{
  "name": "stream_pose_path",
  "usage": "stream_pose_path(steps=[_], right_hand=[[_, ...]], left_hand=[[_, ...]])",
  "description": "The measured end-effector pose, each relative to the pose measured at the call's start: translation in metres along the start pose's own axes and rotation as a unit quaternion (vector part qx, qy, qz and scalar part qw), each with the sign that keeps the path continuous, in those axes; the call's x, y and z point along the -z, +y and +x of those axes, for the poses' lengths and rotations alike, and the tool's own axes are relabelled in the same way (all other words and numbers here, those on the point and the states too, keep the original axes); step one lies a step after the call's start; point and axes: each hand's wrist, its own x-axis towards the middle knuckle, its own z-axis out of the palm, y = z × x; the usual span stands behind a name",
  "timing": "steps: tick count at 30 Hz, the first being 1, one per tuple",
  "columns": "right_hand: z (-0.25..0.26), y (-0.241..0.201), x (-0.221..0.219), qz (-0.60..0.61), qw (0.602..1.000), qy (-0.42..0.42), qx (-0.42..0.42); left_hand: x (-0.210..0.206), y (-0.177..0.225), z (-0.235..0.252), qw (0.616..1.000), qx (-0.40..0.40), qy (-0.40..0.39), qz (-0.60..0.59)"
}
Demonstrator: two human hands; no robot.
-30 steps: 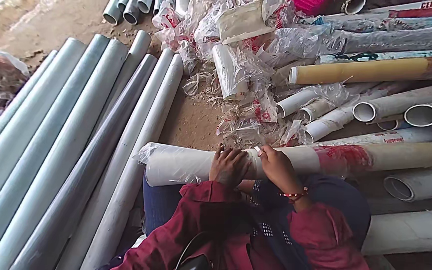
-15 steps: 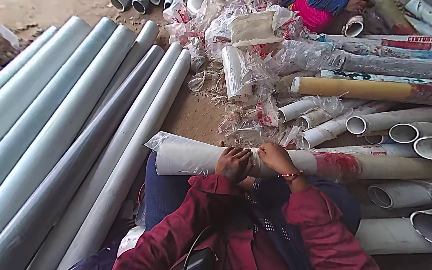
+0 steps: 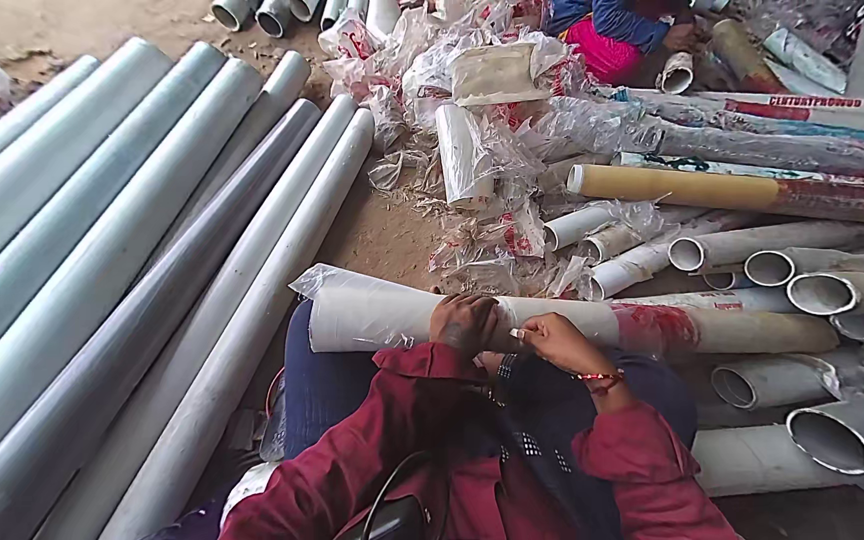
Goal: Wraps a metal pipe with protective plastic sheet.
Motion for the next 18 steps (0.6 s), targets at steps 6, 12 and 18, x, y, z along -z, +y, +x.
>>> stream_pose_path(steps=[6, 12, 18], right_hand=[[0.017, 0.016, 0.001, -0.097, 0.898, 0.426, -0.048], [0.033, 0.036, -0.008, -0.089, 0.832, 0.546, 0.029], [0.026, 0.044, -0.008, -0.080, 0.764, 0.634, 0.089]], left_hand=[[0.043, 0.046, 0.058, 0.891, 0.147, -0.404, 0.143], [0.047, 0.088, 0.054, 0.888, 0.106, -0.407, 0.184], [0.068, 0.124, 0.046, 0.887, 0.114, -0.414, 0.171]])
